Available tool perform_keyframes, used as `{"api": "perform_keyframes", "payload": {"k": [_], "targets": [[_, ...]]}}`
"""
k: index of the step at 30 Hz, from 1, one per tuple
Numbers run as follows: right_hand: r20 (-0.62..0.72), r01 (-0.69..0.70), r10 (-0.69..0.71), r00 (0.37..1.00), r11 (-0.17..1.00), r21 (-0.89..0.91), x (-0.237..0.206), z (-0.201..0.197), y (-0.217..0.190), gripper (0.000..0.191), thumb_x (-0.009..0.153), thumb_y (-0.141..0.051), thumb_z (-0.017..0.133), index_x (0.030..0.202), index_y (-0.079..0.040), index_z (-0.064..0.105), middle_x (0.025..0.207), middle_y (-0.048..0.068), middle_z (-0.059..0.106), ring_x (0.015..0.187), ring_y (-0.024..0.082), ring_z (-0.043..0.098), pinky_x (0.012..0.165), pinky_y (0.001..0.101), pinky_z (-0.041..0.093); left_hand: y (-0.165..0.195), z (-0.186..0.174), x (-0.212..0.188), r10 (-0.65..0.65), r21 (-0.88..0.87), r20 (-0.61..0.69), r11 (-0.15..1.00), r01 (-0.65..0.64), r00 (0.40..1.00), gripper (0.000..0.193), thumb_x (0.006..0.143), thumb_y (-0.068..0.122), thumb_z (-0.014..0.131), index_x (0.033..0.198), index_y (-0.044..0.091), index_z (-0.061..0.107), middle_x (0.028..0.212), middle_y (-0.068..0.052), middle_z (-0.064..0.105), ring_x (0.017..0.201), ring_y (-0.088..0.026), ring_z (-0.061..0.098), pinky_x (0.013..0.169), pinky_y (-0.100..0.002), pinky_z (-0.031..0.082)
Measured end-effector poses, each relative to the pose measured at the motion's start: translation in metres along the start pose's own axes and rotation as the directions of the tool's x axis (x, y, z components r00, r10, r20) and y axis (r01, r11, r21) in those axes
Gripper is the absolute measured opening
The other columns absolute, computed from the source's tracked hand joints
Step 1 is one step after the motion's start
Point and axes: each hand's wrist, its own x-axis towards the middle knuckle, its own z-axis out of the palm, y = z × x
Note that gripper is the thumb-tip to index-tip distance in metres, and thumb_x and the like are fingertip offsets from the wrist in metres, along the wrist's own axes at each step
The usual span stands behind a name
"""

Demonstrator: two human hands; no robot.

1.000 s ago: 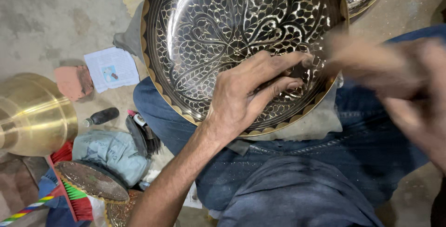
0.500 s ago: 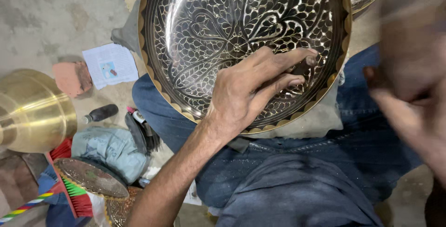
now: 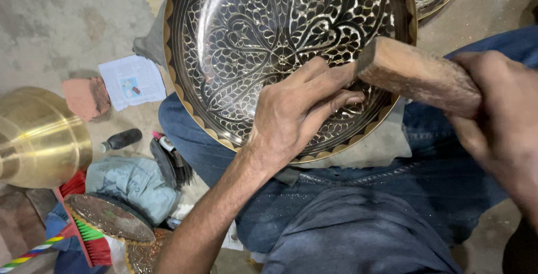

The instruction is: The person uses a chisel and a wooden mallet to engrave intricate patterns into a large metal plate. They repeatedly strike the chisel to create detailed designs on the plate's surface.

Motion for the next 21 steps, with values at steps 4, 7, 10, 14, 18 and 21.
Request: {"api": "perform_keyframes", "payload": {"k": [4, 7, 10, 14, 18, 21], "targets": [[-0.091, 0.036, -0.048, 0.995, 0.991, -0.132, -0.001, 0.010, 0.006, 0.038, 0.089, -0.001, 0.076, 0.122, 0.004, 0.057, 0.106, 0.022, 0.067, 0.092, 0.030, 0.071, 0.076, 0.0371, 0.058, 0.003, -0.001, 0.002, -0.042, -0.016, 0.023, 0.999, 0.042, 0.999, 0.040, 0.104, 0.033, 0.069, 0.143, 0.025, 0.064, 0.085, 0.006, 0.055, 0.061, -0.002, 0.055, 0.051, -0.018, 0.052], [0.000, 0.003, -0.003, 1.000, 0.987, -0.161, -0.005, 0.011, 0.015, 0.037, 0.091, -0.003, 0.077, 0.124, 0.003, 0.061, 0.107, 0.021, 0.069, 0.091, 0.027, 0.072, 0.077, 0.0364, 0.059, 0.004, -0.003, 0.003, -0.015, -0.037, 0.008, 0.999, 0.016, 1.000, 0.034, 0.109, 0.036, 0.066, 0.141, 0.027, 0.058, 0.088, 0.006, 0.056, 0.068, 0.000, 0.057, 0.055, -0.017, 0.053], [-0.011, -0.008, 0.007, 1.000, 0.993, -0.120, -0.007, 0.008, 0.028, 0.038, 0.091, -0.003, 0.076, 0.124, 0.003, 0.060, 0.107, 0.021, 0.069, 0.090, 0.027, 0.072, 0.076, 0.0362, 0.058, 0.006, -0.004, 0.002, -0.072, -0.020, 0.046, 0.997, 0.073, 0.996, 0.038, 0.106, 0.034, 0.067, 0.144, 0.029, 0.063, 0.084, 0.006, 0.053, 0.060, -0.002, 0.052, 0.048, -0.018, 0.049], [-0.020, -0.027, 0.025, 0.999, 0.990, -0.136, -0.010, 0.012, 0.038, 0.038, 0.091, -0.004, 0.076, 0.125, 0.003, 0.060, 0.107, 0.021, 0.069, 0.090, 0.027, 0.072, 0.076, 0.0359, 0.058, 0.002, 0.000, 0.004, -0.035, -0.023, 0.012, 0.999, 0.035, 0.999, 0.036, 0.107, 0.036, 0.066, 0.142, 0.030, 0.061, 0.085, 0.008, 0.054, 0.065, -0.001, 0.054, 0.053, -0.017, 0.052], [0.055, 0.001, 0.006, 0.998, 0.993, -0.120, -0.003, 0.014, 0.038, 0.039, 0.091, -0.004, 0.075, 0.126, 0.002, 0.060, 0.107, 0.020, 0.069, 0.090, 0.026, 0.072, 0.076, 0.0357, 0.058, 0.001, 0.000, 0.001, -0.043, -0.051, 0.004, 0.998, 0.043, 0.999, 0.032, 0.109, 0.037, 0.065, 0.140, 0.030, 0.060, 0.083, 0.008, 0.055, 0.066, 0.001, 0.055, 0.054, -0.016, 0.053], [-0.040, -0.088, 0.084, 0.996, 0.991, -0.102, 0.008, 0.008, 0.042, 0.039, 0.092, -0.005, 0.075, 0.127, 0.002, 0.060, 0.106, 0.020, 0.069, 0.090, 0.026, 0.072, 0.076, 0.0355, 0.058, 0.002, -0.002, 0.001, -0.079, -0.074, 0.017, 0.994, 0.080, 0.997, 0.036, 0.106, 0.036, 0.066, 0.142, 0.031, 0.063, 0.078, 0.009, 0.054, 0.061, 0.000, 0.053, 0.050, -0.017, 0.051]]}}
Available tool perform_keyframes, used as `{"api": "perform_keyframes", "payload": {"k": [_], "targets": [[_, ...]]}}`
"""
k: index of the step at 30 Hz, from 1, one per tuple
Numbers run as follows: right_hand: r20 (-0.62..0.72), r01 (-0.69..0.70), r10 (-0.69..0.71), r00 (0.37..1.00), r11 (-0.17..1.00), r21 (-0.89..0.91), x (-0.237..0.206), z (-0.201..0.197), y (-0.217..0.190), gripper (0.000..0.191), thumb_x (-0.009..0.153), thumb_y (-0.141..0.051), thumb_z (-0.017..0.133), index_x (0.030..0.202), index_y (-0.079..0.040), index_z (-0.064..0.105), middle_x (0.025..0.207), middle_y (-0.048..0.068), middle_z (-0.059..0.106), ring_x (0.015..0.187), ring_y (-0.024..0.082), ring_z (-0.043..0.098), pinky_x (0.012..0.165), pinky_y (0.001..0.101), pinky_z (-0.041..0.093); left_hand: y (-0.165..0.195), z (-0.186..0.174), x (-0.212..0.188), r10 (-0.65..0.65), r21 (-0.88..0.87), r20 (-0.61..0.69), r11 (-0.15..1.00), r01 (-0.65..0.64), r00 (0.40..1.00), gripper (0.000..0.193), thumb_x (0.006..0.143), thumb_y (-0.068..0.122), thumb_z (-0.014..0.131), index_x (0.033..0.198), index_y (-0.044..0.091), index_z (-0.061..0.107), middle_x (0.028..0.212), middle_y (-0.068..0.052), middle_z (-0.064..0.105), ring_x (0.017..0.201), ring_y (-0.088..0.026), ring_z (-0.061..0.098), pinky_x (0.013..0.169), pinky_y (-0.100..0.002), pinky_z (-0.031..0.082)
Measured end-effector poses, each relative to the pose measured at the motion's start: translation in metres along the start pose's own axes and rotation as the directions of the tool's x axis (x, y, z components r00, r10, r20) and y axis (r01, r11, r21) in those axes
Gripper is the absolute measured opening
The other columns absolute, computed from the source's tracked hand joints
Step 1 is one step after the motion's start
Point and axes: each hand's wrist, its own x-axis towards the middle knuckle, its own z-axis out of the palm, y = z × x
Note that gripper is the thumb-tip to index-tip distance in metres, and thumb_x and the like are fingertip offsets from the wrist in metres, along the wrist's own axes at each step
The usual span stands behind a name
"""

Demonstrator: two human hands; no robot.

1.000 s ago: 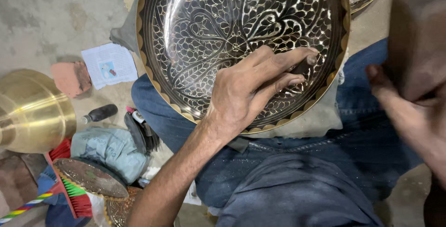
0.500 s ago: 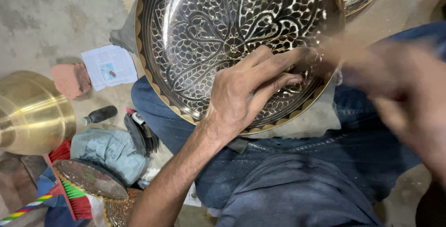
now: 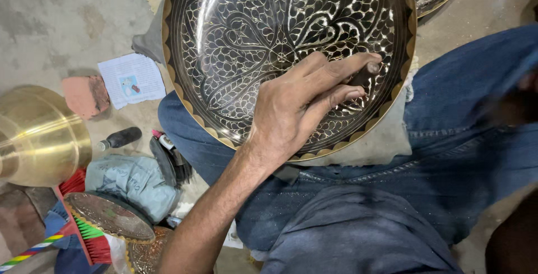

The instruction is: The person uses a chisel and a wooden mallet to engrave intricate patterns into a large metal plate. They repeatedly strike the chisel to create detailed designs on the plate's surface.

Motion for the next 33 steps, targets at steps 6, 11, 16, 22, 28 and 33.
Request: {"api": "perform_keyframes", "payload": {"k": [6, 11, 16, 22, 28, 33], "targets": [[0.112, 0.072, -0.071, 0.991, 0.997, -0.011, -0.016, 0.001, 0.001, 0.040, 0.092, -0.006, 0.074, 0.129, 0.002, 0.059, 0.106, 0.020, 0.070, 0.089, 0.026, 0.072, 0.076, 0.0351, 0.058, 0.002, 0.001, 0.007, 0.065, 0.054, -0.017, 0.996, -0.064, 0.998, 0.039, 0.106, 0.036, 0.067, 0.144, 0.028, 0.061, 0.083, 0.008, 0.057, 0.066, -0.001, 0.056, 0.053, -0.016, 0.053], [0.018, -0.041, 0.041, 0.999, 0.999, -0.003, -0.006, -0.001, 0.009, 0.041, 0.092, -0.006, 0.074, 0.130, 0.002, 0.059, 0.106, 0.020, 0.070, 0.089, 0.026, 0.072, 0.076, 0.0348, 0.058, 0.003, -0.002, 0.003, 0.019, 0.008, -0.011, 1.000, -0.019, 1.000, 0.034, 0.106, 0.034, 0.069, 0.139, 0.027, 0.062, 0.080, 0.007, 0.056, 0.063, -0.001, 0.055, 0.054, -0.019, 0.051], [0.087, 0.001, -0.002, 0.996, 1.000, 0.010, -0.015, -0.002, 0.005, 0.042, 0.093, -0.007, 0.073, 0.131, 0.002, 0.059, 0.106, 0.019, 0.070, 0.089, 0.025, 0.072, 0.076, 0.0345, 0.058, 0.003, -0.001, 0.004, 0.028, 0.000, -0.022, 1.000, -0.028, 0.999, 0.035, 0.107, 0.035, 0.067, 0.141, 0.028, 0.061, 0.082, 0.008, 0.056, 0.065, 0.000, 0.056, 0.054, -0.018, 0.052], [0.025, -0.048, 0.048, 0.999, 0.999, 0.016, -0.006, 0.002, 0.014, 0.043, 0.093, -0.008, 0.072, 0.132, 0.001, 0.058, 0.106, 0.019, 0.070, 0.089, 0.025, 0.072, 0.076, 0.0342, 0.058, 0.003, 0.000, 0.005, 0.016, 0.016, -0.012, 1.000, -0.016, 1.000, 0.038, 0.106, 0.035, 0.067, 0.143, 0.030, 0.063, 0.080, 0.008, 0.055, 0.062, -0.001, 0.053, 0.051, -0.018, 0.050], [0.113, 0.002, -0.003, 0.994, 1.000, 0.013, -0.017, -0.002, 0.014, 0.044, 0.094, -0.008, 0.072, 0.134, 0.001, 0.058, 0.106, 0.019, 0.071, 0.088, 0.025, 0.072, 0.075, 0.0338, 0.058, 0.005, -0.001, 0.006, 0.022, 0.005, -0.018, 1.000, -0.022, 1.000, 0.034, 0.107, 0.036, 0.066, 0.140, 0.029, 0.062, 0.080, 0.009, 0.055, 0.064, 0.000, 0.055, 0.052, -0.017, 0.051], [0.031, -0.051, 0.049, 0.998, 0.998, 0.047, -0.008, 0.004, 0.020, 0.045, 0.094, -0.009, 0.071, 0.135, 0.001, 0.057, 0.106, 0.019, 0.071, 0.088, 0.024, 0.072, 0.075, 0.0335, 0.058, 0.004, -0.001, 0.005, 0.005, 0.017, 0.000, 1.000, -0.005, 1.000, 0.037, 0.105, 0.035, 0.067, 0.142, 0.029, 0.063, 0.078, 0.008, 0.053, 0.062, -0.002, 0.053, 0.051, -0.018, 0.051]]}}
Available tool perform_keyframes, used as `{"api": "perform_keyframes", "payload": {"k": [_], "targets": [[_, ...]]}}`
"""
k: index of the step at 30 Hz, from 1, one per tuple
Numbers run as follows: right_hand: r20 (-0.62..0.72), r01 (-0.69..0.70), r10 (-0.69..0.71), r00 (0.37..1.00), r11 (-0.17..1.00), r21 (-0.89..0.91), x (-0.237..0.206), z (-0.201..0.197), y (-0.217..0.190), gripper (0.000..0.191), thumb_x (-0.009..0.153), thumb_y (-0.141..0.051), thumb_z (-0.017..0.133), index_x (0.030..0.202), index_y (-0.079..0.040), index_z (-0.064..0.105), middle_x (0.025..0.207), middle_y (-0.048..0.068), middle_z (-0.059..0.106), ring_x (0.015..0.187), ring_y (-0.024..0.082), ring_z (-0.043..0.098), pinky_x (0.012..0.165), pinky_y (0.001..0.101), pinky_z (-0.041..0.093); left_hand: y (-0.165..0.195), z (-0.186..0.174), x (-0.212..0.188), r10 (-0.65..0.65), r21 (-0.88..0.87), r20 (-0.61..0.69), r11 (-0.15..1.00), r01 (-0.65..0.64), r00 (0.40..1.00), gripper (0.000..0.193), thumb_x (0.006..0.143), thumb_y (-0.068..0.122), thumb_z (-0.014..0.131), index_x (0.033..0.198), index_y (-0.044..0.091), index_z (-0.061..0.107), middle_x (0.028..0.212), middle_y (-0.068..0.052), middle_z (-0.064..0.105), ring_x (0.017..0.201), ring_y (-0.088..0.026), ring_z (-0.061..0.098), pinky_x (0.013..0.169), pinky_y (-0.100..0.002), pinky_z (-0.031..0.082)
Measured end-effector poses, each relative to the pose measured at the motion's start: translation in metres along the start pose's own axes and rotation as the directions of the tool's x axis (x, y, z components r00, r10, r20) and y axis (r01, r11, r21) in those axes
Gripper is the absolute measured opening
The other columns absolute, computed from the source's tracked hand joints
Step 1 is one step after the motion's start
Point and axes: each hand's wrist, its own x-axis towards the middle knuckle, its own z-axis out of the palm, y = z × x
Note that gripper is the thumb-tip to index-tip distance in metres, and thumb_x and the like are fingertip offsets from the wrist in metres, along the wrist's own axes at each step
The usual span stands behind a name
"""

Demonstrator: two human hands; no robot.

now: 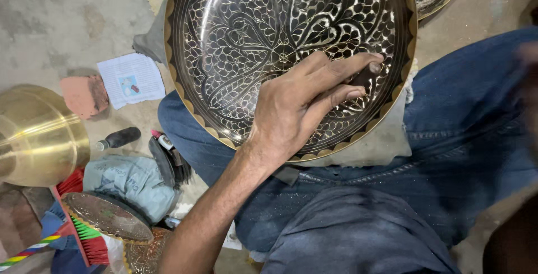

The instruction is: The person uses a chisel and a wooden mallet to engrave intricate patterns into a large metal plate. They repeatedly strike the chisel to create detailed designs on the plate's surface.

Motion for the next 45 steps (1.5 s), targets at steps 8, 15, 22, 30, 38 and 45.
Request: {"api": "perform_keyframes", "payload": {"k": [8, 15, 22, 30, 38, 45], "targets": [[0.122, 0.086, -0.082, 0.989, 0.996, -0.028, -0.012, -0.001, -0.008, 0.046, 0.094, -0.010, 0.070, 0.137, 0.000, 0.057, 0.105, 0.018, 0.071, 0.087, 0.024, 0.072, 0.075, 0.0330, 0.057, 0.001, -0.001, 0.003, 0.020, -0.030, -0.011, 0.999, -0.021, 1.000, 0.033, 0.107, 0.037, 0.066, 0.139, 0.028, 0.060, 0.087, 0.009, 0.059, 0.070, 0.001, 0.060, 0.057, -0.017, 0.056], [-0.032, -0.077, 0.081, 0.996, 0.992, 0.098, -0.005, 0.003, 0.015, 0.047, 0.095, -0.011, 0.069, 0.139, 0.000, 0.056, 0.105, 0.018, 0.072, 0.087, 0.024, 0.072, 0.075, 0.0326, 0.057, 0.002, -0.003, 0.002, -0.016, -0.025, 0.008, 1.000, 0.017, 1.000, 0.039, 0.104, 0.034, 0.069, 0.142, 0.030, 0.064, 0.083, 0.007, 0.057, 0.064, -0.002, 0.056, 0.053, -0.020, 0.053], [-0.038, -0.060, 0.066, 0.997, 0.989, 0.134, -0.032, 0.007, -0.019, 0.025, 0.104, -0.018, 0.070, 0.121, -0.003, 0.060, 0.100, 0.016, 0.073, 0.084, 0.024, 0.073, 0.075, 0.0337, 0.057, 0.001, 0.000, 0.001, -0.015, -0.050, 0.022, 0.999, 0.016, 1.000, 0.038, 0.102, 0.032, 0.069, 0.140, 0.030, 0.065, 0.086, 0.006, 0.061, 0.065, -0.005, 0.058, 0.053, -0.019, 0.057], [0.192, -0.136, 0.194, 0.962, 0.951, -0.277, -0.026, 0.013, 0.020, 0.066, 0.081, -0.040, 0.085, 0.134, -0.011, 0.058, 0.109, 0.012, 0.075, 0.100, 0.028, 0.074, 0.085, 0.0389, 0.056, 0.023, -0.033, 0.005, -0.033, -0.234, -0.208, 0.972, -0.017, 0.978, 0.032, 0.097, 0.018, 0.073, 0.128, 0.013, 0.069, 0.118, -0.005, 0.073, 0.102, -0.017, 0.070, 0.091, -0.035, 0.060], [0.154, 0.023, -0.067, 0.986, 0.962, 0.271, 0.019, 0.000, -0.001, 0.055, 0.087, -0.039, 0.073, 0.132, -0.008, 0.065, 0.123, 0.009, 0.071, 0.113, 0.022, 0.070, 0.097, 0.0355, 0.056, -0.035, -0.110, 0.039, -0.078, 0.139, -0.666, 0.964, 0.225, 0.742, 0.029, 0.104, 0.026, 0.064, 0.123, 0.005, 0.069, 0.110, -0.014, 0.072, 0.097, -0.025, 0.073, 0.084, -0.038, 0.056], [-0.095, 0.082, -0.043, 0.995, 0.884, 0.460, 0.109, 0.031, -0.113, 0.057, 0.099, -0.037, 0.062, 0.142, 0.000, 0.055, 0.129, 0.020, 0.067, 0.115, 0.027, 0.066, 0.096, 0.0399, 0.052, -0.103, -0.126, 0.083, -0.329, -0.077, -0.283, 0.944, 0.320, 0.901, 0.034, 0.102, 0.033, 0.062, 0.122, 0.005, 0.066, 0.101, -0.013, 0.076, 0.094, -0.023, 0.073, 0.083, -0.038, 0.055]]}}
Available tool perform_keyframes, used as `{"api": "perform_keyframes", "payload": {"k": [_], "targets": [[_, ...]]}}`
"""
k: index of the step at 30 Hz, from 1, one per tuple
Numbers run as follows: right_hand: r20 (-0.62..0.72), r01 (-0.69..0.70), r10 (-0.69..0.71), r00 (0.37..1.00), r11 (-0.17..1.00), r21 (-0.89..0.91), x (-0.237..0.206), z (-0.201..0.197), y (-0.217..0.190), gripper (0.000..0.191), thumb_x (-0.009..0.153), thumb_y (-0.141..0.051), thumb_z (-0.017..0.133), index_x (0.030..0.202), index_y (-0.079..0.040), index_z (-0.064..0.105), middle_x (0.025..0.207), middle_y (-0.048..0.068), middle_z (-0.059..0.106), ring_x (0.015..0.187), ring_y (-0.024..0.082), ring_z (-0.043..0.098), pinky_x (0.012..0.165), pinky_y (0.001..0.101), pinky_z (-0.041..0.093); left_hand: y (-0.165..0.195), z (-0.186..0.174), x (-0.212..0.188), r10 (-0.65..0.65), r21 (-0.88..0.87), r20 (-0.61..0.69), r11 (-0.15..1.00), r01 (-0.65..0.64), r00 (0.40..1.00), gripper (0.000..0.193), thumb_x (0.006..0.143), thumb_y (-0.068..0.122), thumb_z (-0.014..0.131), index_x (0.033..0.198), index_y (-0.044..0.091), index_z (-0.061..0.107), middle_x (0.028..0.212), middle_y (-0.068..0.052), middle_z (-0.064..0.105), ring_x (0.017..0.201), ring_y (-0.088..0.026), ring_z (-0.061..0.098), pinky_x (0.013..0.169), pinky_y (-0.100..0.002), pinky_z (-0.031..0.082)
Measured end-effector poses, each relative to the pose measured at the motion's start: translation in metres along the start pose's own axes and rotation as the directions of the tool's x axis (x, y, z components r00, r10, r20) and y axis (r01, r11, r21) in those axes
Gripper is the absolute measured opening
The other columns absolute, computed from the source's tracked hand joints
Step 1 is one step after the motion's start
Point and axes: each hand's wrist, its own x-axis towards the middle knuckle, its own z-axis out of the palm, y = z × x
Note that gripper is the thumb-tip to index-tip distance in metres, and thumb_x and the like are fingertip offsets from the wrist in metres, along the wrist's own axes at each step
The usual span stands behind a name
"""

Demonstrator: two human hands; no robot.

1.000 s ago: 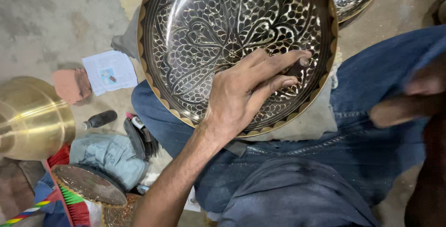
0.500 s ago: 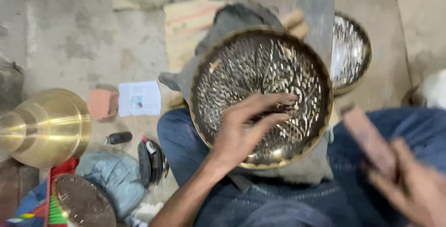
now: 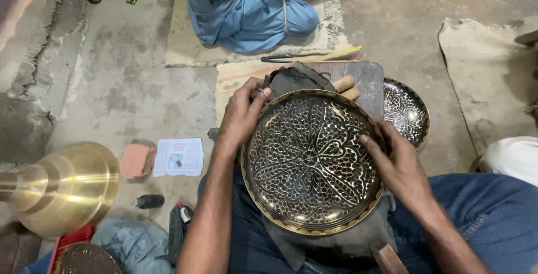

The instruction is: The person uses a chisel and a wooden mallet to engrave intricate patterns into a large metal plate. They repeatedly strike the chisel to create detailed designs on the plate's surface.

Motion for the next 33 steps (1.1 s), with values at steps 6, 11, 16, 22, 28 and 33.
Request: {"api": "perform_keyframes", "payload": {"k": [6, 11, 16, 22, 28, 33], "targets": [[-0.315, 0.101, -0.058, 0.947, 0.987, 0.122, -0.033, -0.002, 0.010, 0.046, 0.105, -0.028, 0.066, 0.138, 0.003, 0.062, 0.112, 0.015, 0.072, 0.095, 0.018, 0.066, 0.080, 0.0294, 0.054, -0.025, 0.000, 0.010, 0.039, -0.152, 0.145, 0.988, -0.017, 0.989, 0.039, 0.100, 0.035, 0.064, 0.122, 0.003, 0.067, 0.104, -0.009, 0.077, 0.103, -0.020, 0.071, 0.091, -0.038, 0.054], [-0.446, 0.164, -0.119, 0.887, 0.985, 0.062, -0.043, -0.004, 0.016, 0.040, 0.109, -0.022, 0.067, 0.140, 0.002, 0.064, 0.104, 0.010, 0.072, 0.083, 0.011, 0.063, 0.071, 0.0249, 0.050, -0.038, 0.028, 0.012, 0.214, -0.284, 0.301, 0.951, -0.127, 0.929, 0.041, 0.101, 0.034, 0.059, 0.128, 0.005, 0.069, 0.114, -0.009, 0.074, 0.105, -0.020, 0.071, 0.091, -0.037, 0.057], [-0.382, 0.190, -0.106, 0.918, 0.963, 0.191, -0.027, -0.001, 0.016, 0.042, 0.109, -0.024, 0.067, 0.140, 0.003, 0.060, 0.114, 0.010, 0.071, 0.098, 0.010, 0.064, 0.081, 0.0231, 0.052, -0.037, 0.039, 0.003, 0.019, -0.438, 0.345, 0.888, 0.143, 0.938, 0.044, 0.105, 0.034, 0.059, 0.133, 0.000, 0.068, 0.115, -0.010, 0.069, 0.102, -0.018, 0.064, 0.088, -0.036, 0.055], [-0.365, 0.164, -0.086, 0.927, 0.968, 0.188, -0.032, -0.002, 0.011, 0.040, 0.108, -0.022, 0.066, 0.140, 0.000, 0.061, 0.115, 0.010, 0.071, 0.099, 0.012, 0.064, 0.084, 0.0245, 0.053, 0.009, 0.018, -0.021, 0.016, -0.627, 0.168, 0.774, 0.094, 0.986, 0.036, 0.102, 0.031, 0.060, 0.124, 0.003, 0.066, 0.112, -0.007, 0.070, 0.101, -0.015, 0.066, 0.086, -0.030, 0.055], [-0.395, 0.331, -0.264, 0.880, 0.937, 0.110, -0.048, -0.003, 0.000, 0.034, 0.112, -0.017, 0.066, 0.140, 0.002, 0.061, 0.118, 0.012, 0.072, 0.104, 0.013, 0.067, 0.093, 0.0227, 0.054, 0.064, -0.023, -0.080, 0.156, -0.590, -0.006, 0.797, -0.129, 0.988, 0.031, 0.108, 0.032, 0.056, 0.123, 0.007, 0.066, 0.112, -0.005, 0.068, 0.103, -0.012, 0.063, 0.094, -0.026, 0.052], [-0.254, 0.420, -0.350, 0.902, 0.848, 0.323, -0.036, -0.011, -0.026, 0.043, 0.109, -0.036, 0.056, 0.131, 0.001, 0.063, 0.123, 0.014, 0.072, 0.110, 0.016, 0.069, 0.098, 0.0293, 0.056, 0.088, -0.025, -0.103, 0.298, 0.010, -0.193, 0.953, -0.302, 0.935, 0.020, 0.104, 0.017, 0.067, 0.117, 0.002, 0.067, 0.107, -0.008, 0.071, 0.099, -0.014, 0.064, 0.090, -0.027, 0.052]]}}
